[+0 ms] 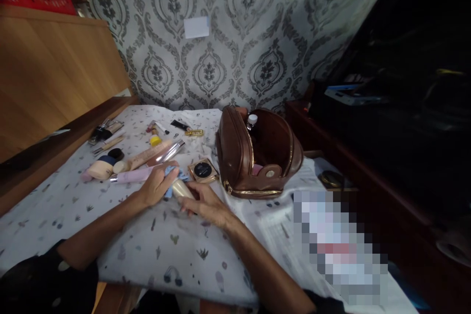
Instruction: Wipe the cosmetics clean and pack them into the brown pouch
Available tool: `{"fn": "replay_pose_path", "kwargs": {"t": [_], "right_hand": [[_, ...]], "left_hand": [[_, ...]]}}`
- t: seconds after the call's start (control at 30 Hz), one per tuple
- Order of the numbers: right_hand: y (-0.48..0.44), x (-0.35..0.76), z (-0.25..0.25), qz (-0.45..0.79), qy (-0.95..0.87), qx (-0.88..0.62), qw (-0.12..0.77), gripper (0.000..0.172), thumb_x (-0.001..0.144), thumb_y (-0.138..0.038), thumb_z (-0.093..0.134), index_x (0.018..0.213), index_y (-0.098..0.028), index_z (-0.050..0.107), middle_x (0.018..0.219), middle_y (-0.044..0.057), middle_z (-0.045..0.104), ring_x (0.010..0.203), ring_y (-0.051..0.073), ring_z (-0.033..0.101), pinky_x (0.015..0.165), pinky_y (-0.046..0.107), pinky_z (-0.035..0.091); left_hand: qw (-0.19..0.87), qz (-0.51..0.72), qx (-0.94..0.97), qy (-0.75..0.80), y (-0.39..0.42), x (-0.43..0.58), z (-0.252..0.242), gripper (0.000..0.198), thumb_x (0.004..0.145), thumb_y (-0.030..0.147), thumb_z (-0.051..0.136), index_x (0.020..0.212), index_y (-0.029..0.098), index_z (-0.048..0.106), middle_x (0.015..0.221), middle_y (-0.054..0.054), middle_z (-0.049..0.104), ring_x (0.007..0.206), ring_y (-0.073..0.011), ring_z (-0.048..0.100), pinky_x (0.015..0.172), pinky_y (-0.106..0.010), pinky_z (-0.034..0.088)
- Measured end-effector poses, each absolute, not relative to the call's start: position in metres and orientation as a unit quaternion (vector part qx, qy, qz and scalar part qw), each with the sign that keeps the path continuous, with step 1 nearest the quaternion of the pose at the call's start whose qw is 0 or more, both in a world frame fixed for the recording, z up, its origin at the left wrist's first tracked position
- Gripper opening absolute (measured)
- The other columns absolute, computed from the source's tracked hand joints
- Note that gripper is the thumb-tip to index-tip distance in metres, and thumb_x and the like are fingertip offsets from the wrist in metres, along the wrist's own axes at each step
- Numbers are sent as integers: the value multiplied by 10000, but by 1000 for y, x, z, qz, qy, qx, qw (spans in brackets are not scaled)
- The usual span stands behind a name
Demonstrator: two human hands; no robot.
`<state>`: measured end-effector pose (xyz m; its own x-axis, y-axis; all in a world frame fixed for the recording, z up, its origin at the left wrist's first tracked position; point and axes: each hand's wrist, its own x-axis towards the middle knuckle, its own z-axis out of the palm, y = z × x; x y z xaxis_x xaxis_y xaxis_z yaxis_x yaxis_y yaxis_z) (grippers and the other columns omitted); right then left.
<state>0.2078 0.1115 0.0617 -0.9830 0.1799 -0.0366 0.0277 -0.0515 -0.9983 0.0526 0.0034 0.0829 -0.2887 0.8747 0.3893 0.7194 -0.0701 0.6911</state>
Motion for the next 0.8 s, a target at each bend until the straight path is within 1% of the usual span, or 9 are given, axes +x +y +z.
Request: {"fn": "replay_pose_path", "kwargs": {"t": [0.07,0.17,0.23,0.3,0.37,0.47,0.6,0.7,0.8], "right_hand": [[112,208,59,699,-710,-79,49,294,787,-453,697,910,-192,646,700,-5,635,595,151,565,533,252,434],[112,208,57,638,-760,-84,87,261,756,-392,730,860,-170,641,717,-18,577,628,126,508,523,221,378],[112,208,57,633,-763,-85,96,263,755,-391,736,854,-167,640,716,-22,566,634,120,500,529,218,376],[112,207,57,682,-724,-79,69,303,768,-434,735,893,-174,640,716,-17,602,626,129,540,548,233,421],[112,208,58,748,-659,-65,34,342,780,-480,729,924,-182,645,740,3,658,657,157,615,598,266,485],[112,208,58,822,-567,-50,8,367,762,-486,751,933,-170,677,845,45,716,744,198,696,672,307,545],[111,209,58,872,-487,-46,-16,413,729,-452,797,961,-125,701,925,103,744,772,218,728,706,331,577],[112,210,59,892,-450,-28,-35,449,728,-446,806,976,-86,703,914,136,752,753,222,733,689,325,583],[113,212,60,896,-441,-3,-55,466,750,-464,782,976,-62,707,893,146,757,706,211,728,640,297,577]], "left_hand": [[128,427,583,680,4,51,83,434,993,503,315,666,223,371,624,39,433,603,-135,441,631,-270,359],[191,418,560,689,5,49,83,493,981,567,301,632,222,344,563,52,383,552,-122,402,576,-259,342],[211,420,546,693,5,49,84,516,970,594,314,615,220,342,546,53,376,538,-118,395,559,-256,341],[215,435,539,688,4,50,85,516,968,598,325,621,217,358,556,51,390,538,-114,398,553,-252,347],[215,456,545,670,3,52,88,497,971,587,338,648,212,385,579,49,413,545,-111,412,555,-247,358],[196,488,563,637,0,55,90,481,971,575,364,660,209,399,601,48,415,556,-108,417,567,-244,368],[187,528,552,618,-2,54,87,513,957,614,381,651,205,419,579,48,394,537,-107,392,543,-245,354],[229,561,514,607,-2,52,82,545,936,661,385,667,194,463,572,40,417,534,-109,407,524,-240,356],[287,578,469,603,-1,52,82,542,901,665,470,650,185,480,560,36,439,516,-101,414,499,-231,353]]}}
